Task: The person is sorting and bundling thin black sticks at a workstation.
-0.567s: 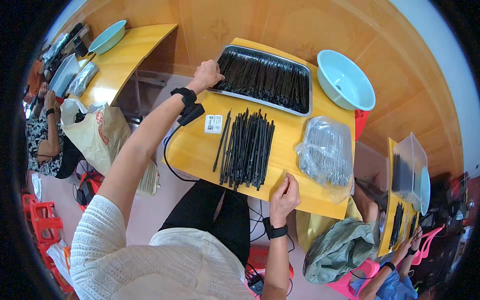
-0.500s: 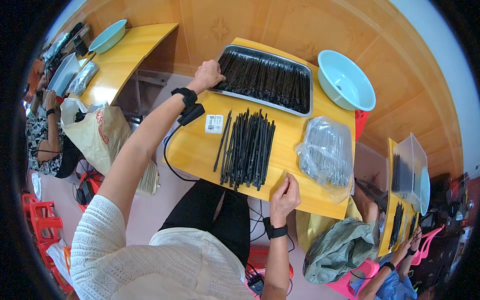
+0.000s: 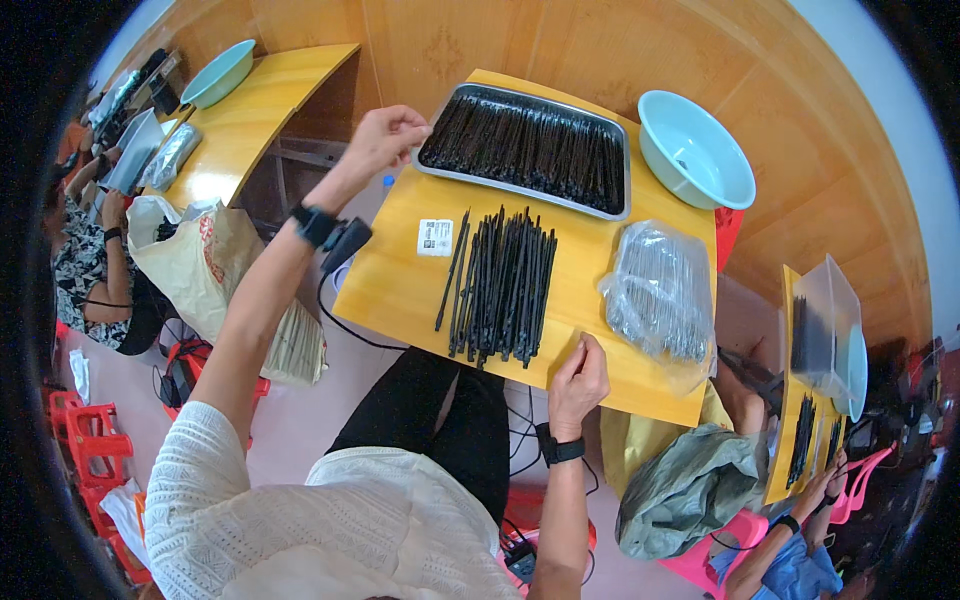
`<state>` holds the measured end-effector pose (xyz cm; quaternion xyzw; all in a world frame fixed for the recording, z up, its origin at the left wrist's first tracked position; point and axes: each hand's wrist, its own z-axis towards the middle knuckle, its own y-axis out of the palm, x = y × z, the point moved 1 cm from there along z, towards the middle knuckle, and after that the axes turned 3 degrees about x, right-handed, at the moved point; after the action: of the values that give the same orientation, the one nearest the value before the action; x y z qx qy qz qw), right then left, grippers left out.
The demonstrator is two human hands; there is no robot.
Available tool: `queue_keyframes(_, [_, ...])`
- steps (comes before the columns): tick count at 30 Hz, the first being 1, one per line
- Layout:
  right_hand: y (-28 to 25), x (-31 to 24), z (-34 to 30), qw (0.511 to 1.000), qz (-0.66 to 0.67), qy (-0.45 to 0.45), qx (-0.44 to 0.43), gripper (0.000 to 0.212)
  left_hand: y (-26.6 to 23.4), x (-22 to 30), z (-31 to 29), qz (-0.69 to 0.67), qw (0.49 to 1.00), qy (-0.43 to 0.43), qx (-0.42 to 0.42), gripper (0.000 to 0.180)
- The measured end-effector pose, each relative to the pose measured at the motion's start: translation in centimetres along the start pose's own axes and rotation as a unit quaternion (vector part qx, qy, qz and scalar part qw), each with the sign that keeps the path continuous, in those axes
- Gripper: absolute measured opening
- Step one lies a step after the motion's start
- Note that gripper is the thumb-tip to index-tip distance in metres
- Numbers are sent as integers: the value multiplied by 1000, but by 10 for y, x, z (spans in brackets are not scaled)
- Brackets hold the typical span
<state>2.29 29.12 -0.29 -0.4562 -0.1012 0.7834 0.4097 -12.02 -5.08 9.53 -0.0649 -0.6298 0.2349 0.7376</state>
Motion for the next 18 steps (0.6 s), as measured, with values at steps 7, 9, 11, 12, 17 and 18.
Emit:
queue_keyframes(7, [-7,9,-1,987,99,112,-53,12,-67,107,-143,-127,983,74,-106,35])
queue_keyframes(9, [-17,17,2,973,160,157,-52,13,-71,130,-176,-173,957,147,-179,42])
queue_keyframes(11, [-42,-16,23,926,290,219,-106,19,-73,137,-190,-208,881,304,-296,39])
queue_keyframes(12, [-55,-45,34,918,328,181,-133,25,-67,152,-211,-258,868,283,-317,41])
queue_keyframes(17, [-119,-219,60,815,554,-21,-171,61,-4,195,-259,-425,730,448,-293,72])
queue_keyframes(18, [-125,-221,56,817,552,-19,-167,61,7,204,-271,-456,698,499,-237,96])
